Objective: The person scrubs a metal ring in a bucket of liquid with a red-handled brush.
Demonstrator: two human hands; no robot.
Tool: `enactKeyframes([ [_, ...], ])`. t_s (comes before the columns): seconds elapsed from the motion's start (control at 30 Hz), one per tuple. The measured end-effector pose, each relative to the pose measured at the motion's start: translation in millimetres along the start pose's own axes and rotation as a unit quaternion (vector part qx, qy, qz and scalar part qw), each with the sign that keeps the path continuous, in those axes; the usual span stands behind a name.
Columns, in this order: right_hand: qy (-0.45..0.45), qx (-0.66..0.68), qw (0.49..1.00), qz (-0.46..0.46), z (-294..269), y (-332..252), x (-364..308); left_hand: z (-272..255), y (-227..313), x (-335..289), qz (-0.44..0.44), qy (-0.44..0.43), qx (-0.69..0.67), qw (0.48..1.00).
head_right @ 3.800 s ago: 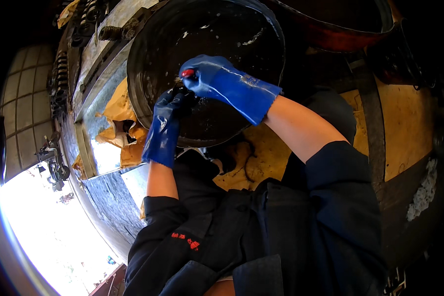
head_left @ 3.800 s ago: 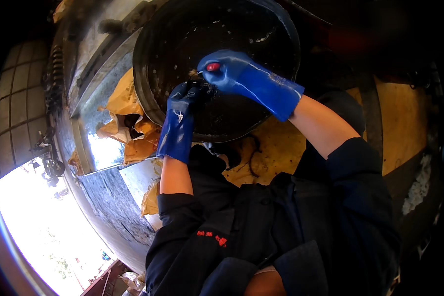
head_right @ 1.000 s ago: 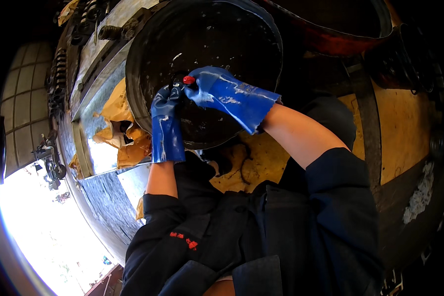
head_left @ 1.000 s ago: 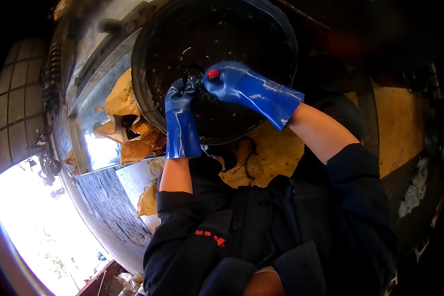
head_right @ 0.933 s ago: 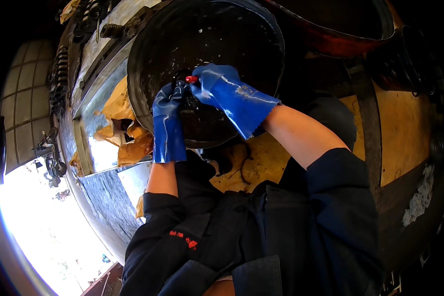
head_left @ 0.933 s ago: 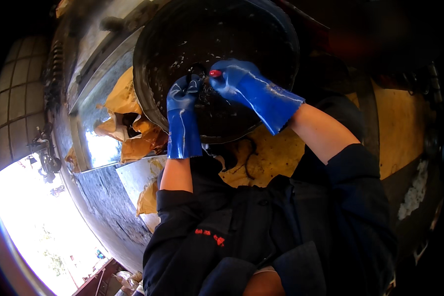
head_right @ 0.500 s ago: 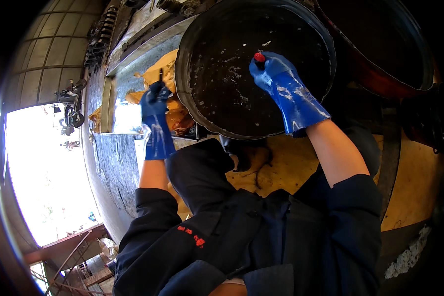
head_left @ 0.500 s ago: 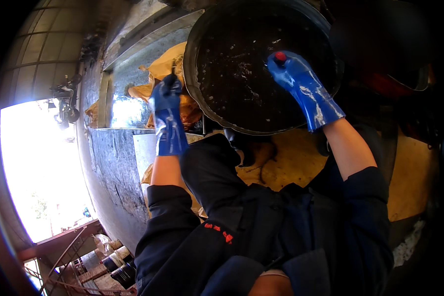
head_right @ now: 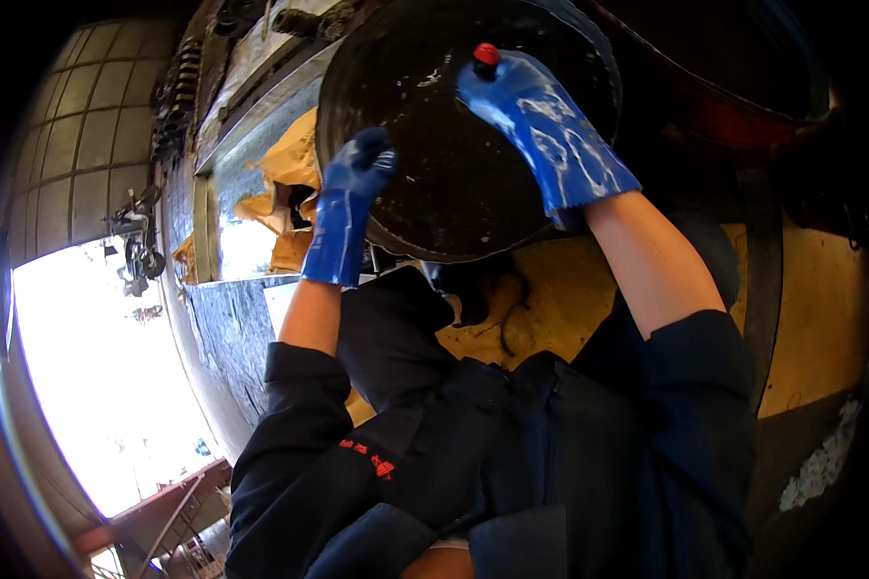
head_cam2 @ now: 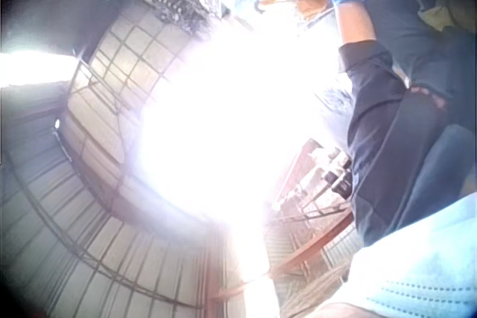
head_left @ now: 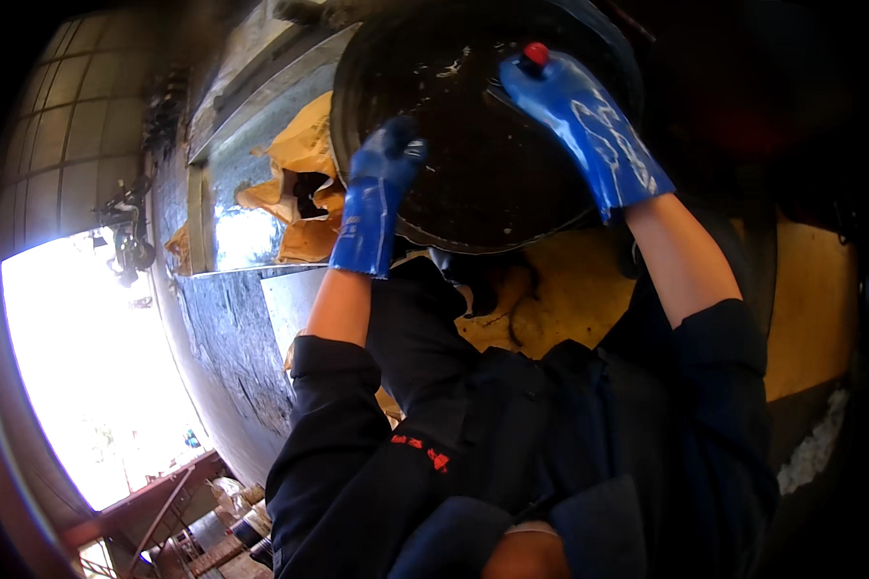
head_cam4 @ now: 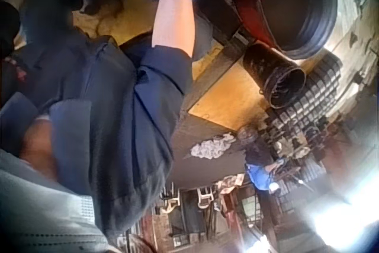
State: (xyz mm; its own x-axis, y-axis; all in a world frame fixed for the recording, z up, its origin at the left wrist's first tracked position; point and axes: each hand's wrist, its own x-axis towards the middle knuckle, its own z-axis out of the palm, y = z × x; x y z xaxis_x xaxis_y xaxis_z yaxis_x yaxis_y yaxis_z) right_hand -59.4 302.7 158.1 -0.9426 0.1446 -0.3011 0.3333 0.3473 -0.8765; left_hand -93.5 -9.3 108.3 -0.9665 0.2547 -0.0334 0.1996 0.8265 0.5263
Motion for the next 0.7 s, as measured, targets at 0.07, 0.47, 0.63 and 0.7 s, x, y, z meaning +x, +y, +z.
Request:
enactKeyframes([
  [0.07,0.013,-0.025,1.0,-0.002,-14,-22,-7,45,22,7,0.026,-0.103,0.032,0.994],
  [0.47,0.062,0.016,0.998,-0.026,-28,5,-2,167,46,5,-0.058,-0.37,-0.024,0.927],
  [0.63,0.054,0.021,0.998,-0.036,-18,1,-3,169,23,0,0.016,-0.435,0.159,0.886],
  [0.7,0.042,0.019,0.999,-0.017,-20,1,-3,169,27,-3,-0.012,-0.439,0.166,0.883],
])
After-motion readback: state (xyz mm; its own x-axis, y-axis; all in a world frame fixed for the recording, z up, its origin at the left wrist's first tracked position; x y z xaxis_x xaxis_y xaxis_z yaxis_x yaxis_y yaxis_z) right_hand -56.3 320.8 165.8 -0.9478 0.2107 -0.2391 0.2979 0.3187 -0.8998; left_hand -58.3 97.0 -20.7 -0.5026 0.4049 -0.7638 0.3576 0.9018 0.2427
